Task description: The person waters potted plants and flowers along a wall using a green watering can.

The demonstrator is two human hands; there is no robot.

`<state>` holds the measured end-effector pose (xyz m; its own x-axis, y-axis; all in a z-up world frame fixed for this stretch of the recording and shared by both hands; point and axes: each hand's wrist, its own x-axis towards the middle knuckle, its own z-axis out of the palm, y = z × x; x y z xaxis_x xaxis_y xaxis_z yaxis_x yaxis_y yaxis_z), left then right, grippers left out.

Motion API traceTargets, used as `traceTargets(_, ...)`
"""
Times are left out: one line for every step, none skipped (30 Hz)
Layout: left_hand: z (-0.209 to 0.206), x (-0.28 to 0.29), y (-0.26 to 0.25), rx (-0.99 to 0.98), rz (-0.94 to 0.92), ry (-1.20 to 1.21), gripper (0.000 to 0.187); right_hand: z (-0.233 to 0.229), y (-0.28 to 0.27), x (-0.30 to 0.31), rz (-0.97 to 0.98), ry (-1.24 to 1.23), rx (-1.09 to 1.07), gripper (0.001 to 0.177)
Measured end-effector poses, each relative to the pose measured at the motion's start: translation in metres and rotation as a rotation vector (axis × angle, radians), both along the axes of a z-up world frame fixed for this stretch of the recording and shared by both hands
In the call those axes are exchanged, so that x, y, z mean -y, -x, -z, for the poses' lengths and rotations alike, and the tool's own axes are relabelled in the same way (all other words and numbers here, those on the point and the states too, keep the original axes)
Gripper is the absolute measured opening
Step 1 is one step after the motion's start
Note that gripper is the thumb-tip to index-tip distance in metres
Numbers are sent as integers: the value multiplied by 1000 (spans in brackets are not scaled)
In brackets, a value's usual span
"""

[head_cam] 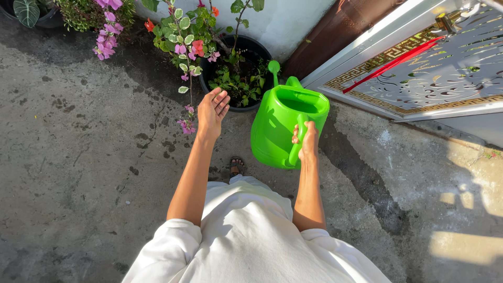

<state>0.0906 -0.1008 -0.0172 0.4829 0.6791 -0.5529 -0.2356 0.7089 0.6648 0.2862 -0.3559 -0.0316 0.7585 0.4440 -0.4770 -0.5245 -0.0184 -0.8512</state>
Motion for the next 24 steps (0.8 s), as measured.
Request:
traceTargets(0, -1, -1, 0, -3, -4, 47, -2, -1, -3, -5, -1, -9, 30)
traceTargets(-1, -2, -1, 0, -5, -9, 48, -4, -1, -7, -9, -2, -18, 30)
traceTargets(0, -2, -1, 1, -7, -13, 48, -6, 0, -10, -13, -4, -25, 30)
traceTargets(0, -2, -1, 2, -8, -22, 48, -8, 1, -12, -19, -4, -31, 30)
traceTargets(0, -2, 0, 3, -10, -33, 48, -10, 3, -16, -25, -4, -36, 29)
traceTargets(0, -3, 1, 4, -13, -43, 49, -11, 5, -19, -32, -5, -41, 29)
traceTargets(-1, -4, 2, 2, -21, -40, 49, -12, 8, -24, -59, -18, -45, 30)
traceTargets(-1, -5, 4, 1, -29, -37, 48, -12, 12, -28, -85, -31, -48, 31)
traceTargets(-1, -6, 7, -1, -37, -34, 48, -13, 15, -32, -111, -43, -52, 31)
traceTargets(-2, -8, 10, 3, -46, -27, 48, -13, 18, -35, -133, -45, -50, 31)
traceTargets(-3, -10, 14, 9, -56, -21, 48, -14, 22, -38, -156, -48, -47, 31)
traceTargets(-4, -12, 17, 14, -65, -15, 48, -15, 24, -41, -178, -50, -44, 32)
traceTargets(-5, -13, 21, 12, -68, -22, 48, -17, 27, -44, -171, -48, -44, 31)
traceTargets(-6, -15, 26, 10, -72, -30, 48, -19, 29, -46, -164, -46, -43, 31)
traceTargets(-8, -16, 30, 10, -74, -38, 48, -20, 30, -48, -156, -45, -41, 31)
traceTargets(-9, -17, 33, 6, -76, -44, 48, -22, 31, -50, -144, -49, -35, 30)
traceTargets(-9, -18, 37, 1, -78, -48, 48, -24, 32, -50, -133, -52, -31, 30)
traceTargets(-10, -18, 42, -4, -80, -52, 48, -25, 34, -51, -121, -54, -27, 29)
traceTargets(-10, -20, 45, -7, -82, -53, 48, -26, 36, -53, -125, -53, -12, 29)
traceTargets(-11, -22, 48, -10, -85, -54, 48, -26, 37, -55, -130, -52, 3, 30)
traceTargets(-11, -22, 53, -15, -87, -53, 48, -26, 40, -56, -134, -48, 16, 31)
traceTargets(-12, -22, 57, -12, -91, -47, 48, -27, 42, -58, -124, -55, 26, 30)
traceTargets(-13, -24, 60, -7, -99, -45, 48, -28, 42, -64, -118, -65, 38, 29)
traceTargets(-14, -26, 65, -2, -107, -44, 48, -29, 42, -70, -112, -76, 50, 28)
